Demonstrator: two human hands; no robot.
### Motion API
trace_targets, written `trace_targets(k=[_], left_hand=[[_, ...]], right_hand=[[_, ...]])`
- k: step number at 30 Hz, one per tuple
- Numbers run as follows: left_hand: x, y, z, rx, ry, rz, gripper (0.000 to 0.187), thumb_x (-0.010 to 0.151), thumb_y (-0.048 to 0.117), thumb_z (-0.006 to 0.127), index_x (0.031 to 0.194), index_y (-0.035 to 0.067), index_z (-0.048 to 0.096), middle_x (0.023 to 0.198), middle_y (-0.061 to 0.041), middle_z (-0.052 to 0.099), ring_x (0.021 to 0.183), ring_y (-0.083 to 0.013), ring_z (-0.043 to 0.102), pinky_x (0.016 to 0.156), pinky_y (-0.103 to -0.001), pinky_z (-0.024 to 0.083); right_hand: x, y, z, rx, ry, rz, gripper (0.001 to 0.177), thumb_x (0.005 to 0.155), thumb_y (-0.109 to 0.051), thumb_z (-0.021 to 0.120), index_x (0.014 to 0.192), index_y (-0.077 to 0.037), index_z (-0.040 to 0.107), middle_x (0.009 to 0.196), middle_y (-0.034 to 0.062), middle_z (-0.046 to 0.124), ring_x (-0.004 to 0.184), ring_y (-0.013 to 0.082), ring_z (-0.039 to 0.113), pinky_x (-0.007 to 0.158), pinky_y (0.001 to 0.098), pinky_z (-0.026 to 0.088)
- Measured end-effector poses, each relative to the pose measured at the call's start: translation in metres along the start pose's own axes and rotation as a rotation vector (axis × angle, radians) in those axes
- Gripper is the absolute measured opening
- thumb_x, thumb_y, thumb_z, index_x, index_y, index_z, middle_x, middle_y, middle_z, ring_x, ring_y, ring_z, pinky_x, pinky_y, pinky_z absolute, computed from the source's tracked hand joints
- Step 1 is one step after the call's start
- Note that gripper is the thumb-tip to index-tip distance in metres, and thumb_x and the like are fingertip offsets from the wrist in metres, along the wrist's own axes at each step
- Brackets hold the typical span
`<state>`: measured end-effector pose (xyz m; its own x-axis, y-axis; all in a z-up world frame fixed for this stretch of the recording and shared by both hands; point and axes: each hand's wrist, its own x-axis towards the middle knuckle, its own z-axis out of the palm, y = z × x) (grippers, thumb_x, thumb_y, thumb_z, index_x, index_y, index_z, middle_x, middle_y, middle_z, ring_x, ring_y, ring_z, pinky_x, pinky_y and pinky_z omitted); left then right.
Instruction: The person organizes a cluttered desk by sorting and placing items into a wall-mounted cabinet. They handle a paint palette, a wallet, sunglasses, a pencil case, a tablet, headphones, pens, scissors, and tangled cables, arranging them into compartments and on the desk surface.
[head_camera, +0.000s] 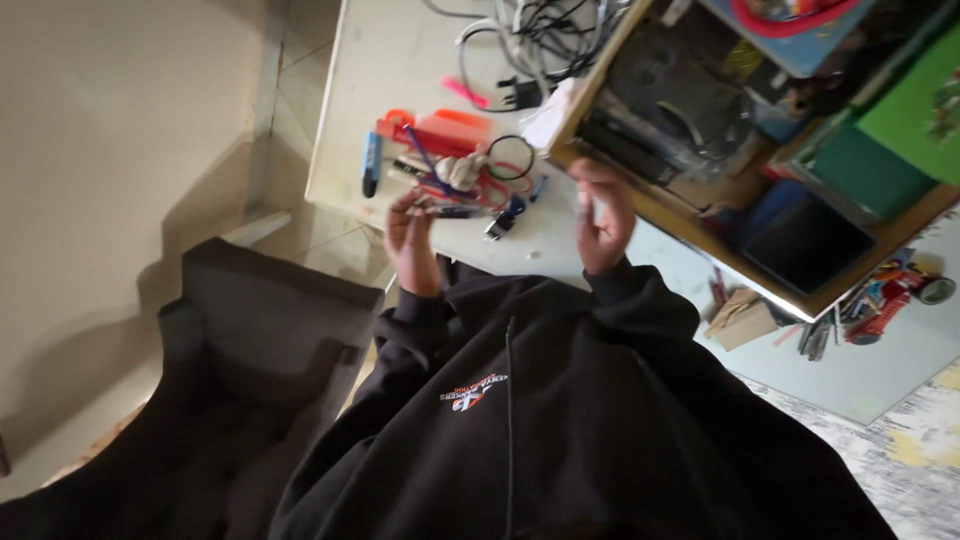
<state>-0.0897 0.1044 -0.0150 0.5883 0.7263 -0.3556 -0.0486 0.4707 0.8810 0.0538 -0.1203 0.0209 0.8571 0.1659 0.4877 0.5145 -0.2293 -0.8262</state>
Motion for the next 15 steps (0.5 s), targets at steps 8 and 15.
trace_targets(k=[8,15], left_hand=[[0.047,0.065,-0.073,0.484,0.053,0.214,0.028,0.099,0.001,0.062,0.127,0.008,0.063,0.125,-0.012,0.068,0.11,-0.0194,0.064,0.094,-0.03,0.051],[0.131,-0.004,-0.141,1.122,-0.047,0.427,0.044,0.088,0.014,0.082,0.129,0.021,0.067,0.124,0.0,0.063,0.107,-0.0254,0.065,0.086,-0.039,0.056]], right_hand=[[-0.031,-0.007,0.111,0.135,-0.413,0.152,0.027,0.097,-0.007,0.073,0.123,0.0,0.069,0.124,0.0171,0.071,0.115,0.04,0.068,0.101,0.0499,0.052],[-0.057,0.008,0.173,-0.199,-0.615,0.085,0.07,0.078,-0.002,0.089,0.14,-0.004,0.058,0.146,0.0235,0.046,0.133,0.0492,0.046,0.112,0.0603,0.042]])
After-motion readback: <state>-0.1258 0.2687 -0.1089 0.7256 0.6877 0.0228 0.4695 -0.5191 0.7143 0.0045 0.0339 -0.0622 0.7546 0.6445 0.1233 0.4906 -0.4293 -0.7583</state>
